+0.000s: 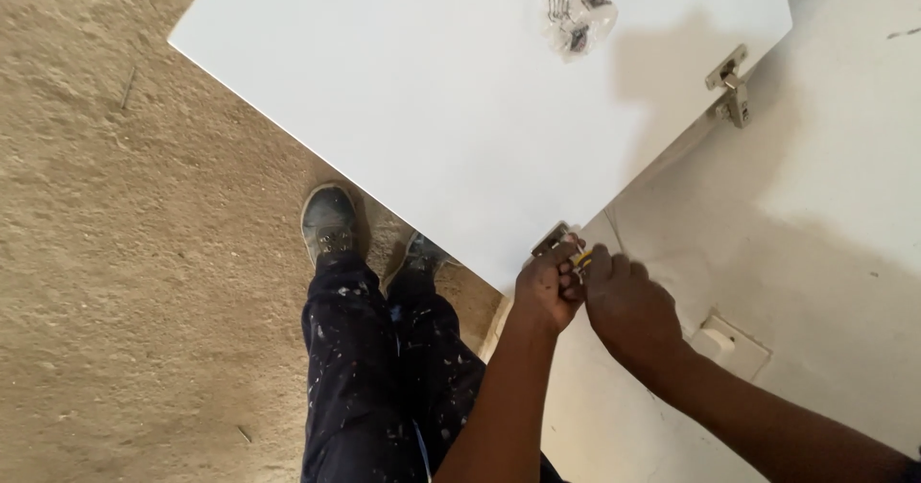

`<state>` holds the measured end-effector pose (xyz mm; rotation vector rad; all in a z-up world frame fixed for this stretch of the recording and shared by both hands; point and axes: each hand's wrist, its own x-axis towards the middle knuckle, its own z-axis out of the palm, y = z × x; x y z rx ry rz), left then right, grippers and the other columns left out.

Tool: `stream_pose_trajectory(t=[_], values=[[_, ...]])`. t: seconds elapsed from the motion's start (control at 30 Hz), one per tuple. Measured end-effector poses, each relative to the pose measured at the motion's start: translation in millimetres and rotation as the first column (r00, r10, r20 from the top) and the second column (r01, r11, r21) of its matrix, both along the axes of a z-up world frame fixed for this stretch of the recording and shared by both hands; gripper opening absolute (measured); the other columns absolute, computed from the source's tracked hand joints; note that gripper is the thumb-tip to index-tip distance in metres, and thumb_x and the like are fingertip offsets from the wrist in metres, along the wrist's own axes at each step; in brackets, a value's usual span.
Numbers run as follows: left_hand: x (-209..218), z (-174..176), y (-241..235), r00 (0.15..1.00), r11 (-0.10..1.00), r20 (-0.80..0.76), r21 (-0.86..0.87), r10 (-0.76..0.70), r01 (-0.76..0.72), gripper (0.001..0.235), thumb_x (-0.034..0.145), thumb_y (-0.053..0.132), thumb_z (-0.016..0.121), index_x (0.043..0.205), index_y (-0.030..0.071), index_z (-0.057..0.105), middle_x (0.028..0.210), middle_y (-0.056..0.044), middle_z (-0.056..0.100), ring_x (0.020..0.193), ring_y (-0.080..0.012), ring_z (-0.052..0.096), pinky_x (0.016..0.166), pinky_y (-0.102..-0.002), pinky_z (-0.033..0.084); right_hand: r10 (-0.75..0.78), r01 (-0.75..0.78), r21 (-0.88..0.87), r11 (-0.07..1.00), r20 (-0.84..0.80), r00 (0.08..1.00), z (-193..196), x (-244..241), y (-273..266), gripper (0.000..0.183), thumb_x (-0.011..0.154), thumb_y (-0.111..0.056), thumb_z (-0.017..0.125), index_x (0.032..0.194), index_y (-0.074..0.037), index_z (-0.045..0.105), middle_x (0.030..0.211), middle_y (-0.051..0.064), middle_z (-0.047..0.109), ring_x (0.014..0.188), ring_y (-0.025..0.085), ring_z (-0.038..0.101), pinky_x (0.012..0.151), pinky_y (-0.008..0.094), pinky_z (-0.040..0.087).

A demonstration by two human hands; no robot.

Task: The person installs two metal hinges onto a white cabinet door using a screwdriver. They retrieve screws from a small plastic bag, position the hinges on the door edges, and tighten the screws to secure them in place.

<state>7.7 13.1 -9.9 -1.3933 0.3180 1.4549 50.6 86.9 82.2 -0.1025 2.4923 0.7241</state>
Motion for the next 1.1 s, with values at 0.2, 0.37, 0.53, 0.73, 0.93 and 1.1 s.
stream_pose_trajectory(t=[0.2, 0.37, 0.53, 0.73, 0.93, 1.1], values=[[-26, 16, -18, 0.999, 0.993, 0.015, 0.115, -0.036, 0.034, 0.011, 0.089, 0.010, 0.070, 0.083, 0.005, 0.061, 0.060, 0.004, 0.040, 0.043, -0.0068, 0.041, 0.041, -0.020, 0.032, -0.711, 0.652, -0.334, -0.680, 0.518, -0.476, 11, -69, 2, 0.031, 0.089, -0.034, 0.066, 0.073, -0.011, 0.053, 0.059, -0.007, 0.019, 0.042, 0.010, 0.017, 0.037, 0.027, 0.011], [-21, 9, -7, 1.000, 0.997, 0.017, 0.074, -0.027, 0.026, 0.021, 0.089, 0.013, 0.072, 0.076, 0.006, 0.057, 0.057, 0.003, 0.039, 0.040, -0.0077, 0.039, 0.040, -0.022, 0.031, -0.899, 0.982, -0.178, -0.067, 0.438, 0.019, 39, -93, -15, 0.032, 0.095, -0.043, 0.058, 0.108, -0.015, 0.054, 0.079, 0.005, 0.049, 0.070, 0.021, 0.050, 0.061, 0.036, 0.037], [-37, 20, -17, 0.999, 0.995, 0.019, 0.087, -0.051, 0.050, 0.027, 0.087, 0.017, 0.078, 0.073, 0.009, 0.057, 0.055, 0.004, 0.040, 0.039, -0.0069, 0.039, 0.039, -0.021, 0.030, -0.450, 0.519, -0.015, 0.854, 0.478, 0.754, 18, -57, 3, 0.036, 0.102, -0.047, 0.046, 0.117, -0.015, 0.051, 0.075, -0.002, 0.053, 0.059, 0.014, 0.066, 0.053, 0.029, 0.055], [-39, 17, -14, 1.000, 0.991, 0.012, 0.133, -0.028, 0.026, 0.028, 0.086, 0.011, 0.076, 0.071, 0.013, 0.053, 0.057, 0.007, 0.036, 0.041, -0.0044, 0.038, 0.040, -0.018, 0.029, -0.911, 0.819, -0.439, -0.368, 0.346, -0.224, 16, -80, 0, 0.031, 0.096, -0.030, 0.062, 0.104, -0.001, 0.056, 0.057, 0.000, 0.041, 0.040, 0.012, 0.038, 0.036, 0.026, 0.030], [-30, 12, -10, 1.000, 0.997, -0.005, 0.078, -0.009, 0.009, 0.024, 0.086, 0.012, 0.074, 0.074, 0.014, 0.052, 0.057, 0.007, 0.035, 0.041, -0.0058, 0.037, 0.038, -0.017, 0.027, -0.584, 0.660, 0.048, 0.750, 0.516, 0.627, 45, -112, -10, 0.048, 0.106, -0.042, 0.041, 0.131, -0.003, 0.054, 0.095, 0.016, 0.064, 0.076, 0.027, 0.075, 0.067, 0.046, 0.066], [-44, 21, -21, 0.999, 0.986, 0.047, 0.167, -0.022, 0.014, 0.026, 0.091, 0.012, 0.072, 0.074, 0.013, 0.053, 0.060, 0.007, 0.038, 0.044, -0.0052, 0.039, 0.041, -0.017, 0.030, -0.862, 0.950, -0.111, 0.293, 0.399, 0.312, 29, -101, -3, 0.054, 0.094, -0.042, 0.056, 0.126, 0.002, 0.056, 0.102, 0.029, 0.074, 0.101, 0.046, 0.074, 0.087, 0.056, 0.056]])
